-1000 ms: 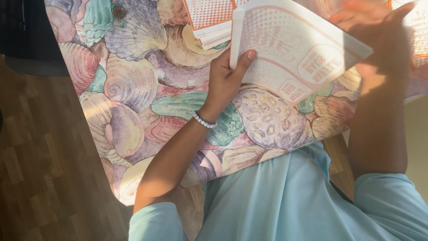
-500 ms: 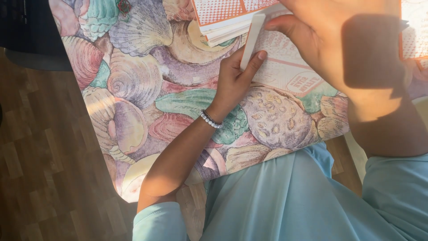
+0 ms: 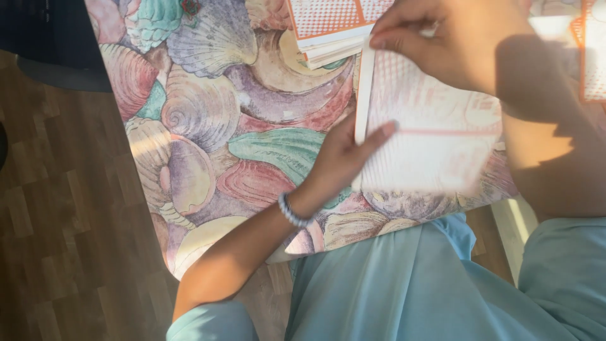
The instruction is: The person is folding paper bags from a stack and placing them into a finished pile.
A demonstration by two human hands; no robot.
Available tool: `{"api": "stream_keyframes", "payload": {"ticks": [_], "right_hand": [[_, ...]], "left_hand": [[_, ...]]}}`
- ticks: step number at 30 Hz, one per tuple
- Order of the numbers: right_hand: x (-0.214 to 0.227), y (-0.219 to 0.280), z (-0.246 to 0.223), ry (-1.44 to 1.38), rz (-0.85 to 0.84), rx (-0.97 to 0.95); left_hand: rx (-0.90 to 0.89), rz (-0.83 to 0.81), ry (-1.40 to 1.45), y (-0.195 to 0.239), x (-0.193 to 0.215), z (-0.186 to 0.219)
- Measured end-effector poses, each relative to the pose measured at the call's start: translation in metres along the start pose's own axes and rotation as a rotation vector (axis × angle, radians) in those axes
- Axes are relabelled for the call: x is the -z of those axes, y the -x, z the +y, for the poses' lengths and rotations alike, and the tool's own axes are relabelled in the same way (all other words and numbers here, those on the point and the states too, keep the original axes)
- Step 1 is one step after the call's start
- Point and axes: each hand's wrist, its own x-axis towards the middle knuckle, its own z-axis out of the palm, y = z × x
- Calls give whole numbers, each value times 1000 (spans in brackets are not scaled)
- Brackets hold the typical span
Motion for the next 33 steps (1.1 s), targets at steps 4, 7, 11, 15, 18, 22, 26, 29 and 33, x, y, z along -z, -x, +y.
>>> {"api": "stream_keyframes", "payload": {"ticks": [4,7,11,15,18,22,26,29,33], "right_hand": [[-65,-20,19,-301,-215,149],[-123,-18,33,-292,-181,175],[-160,-6,44,-290,5,293],[-160,-1,47,-366,33,340],[-161,0,46,-396,52,379],[-164,3,48,-371,87,394],[-165,4,47,-326,100,402],[-165,5,46,-324,103,391],[-165,4,46,-276,91,372]], "left_hand": [[-202,226,-371,16,33,-33],[-377,280,-732,0,60,-42],[-354,149,-1046,-3,63,-49],[-440,106,-1298,-2,59,-56],[-444,119,-1374,0,56,-58],[-456,185,-1481,3,52,-60],[-429,173,-1505,3,52,-58],[-428,175,-1516,3,51,-55],[-378,150,-1550,0,52,-50]]}}
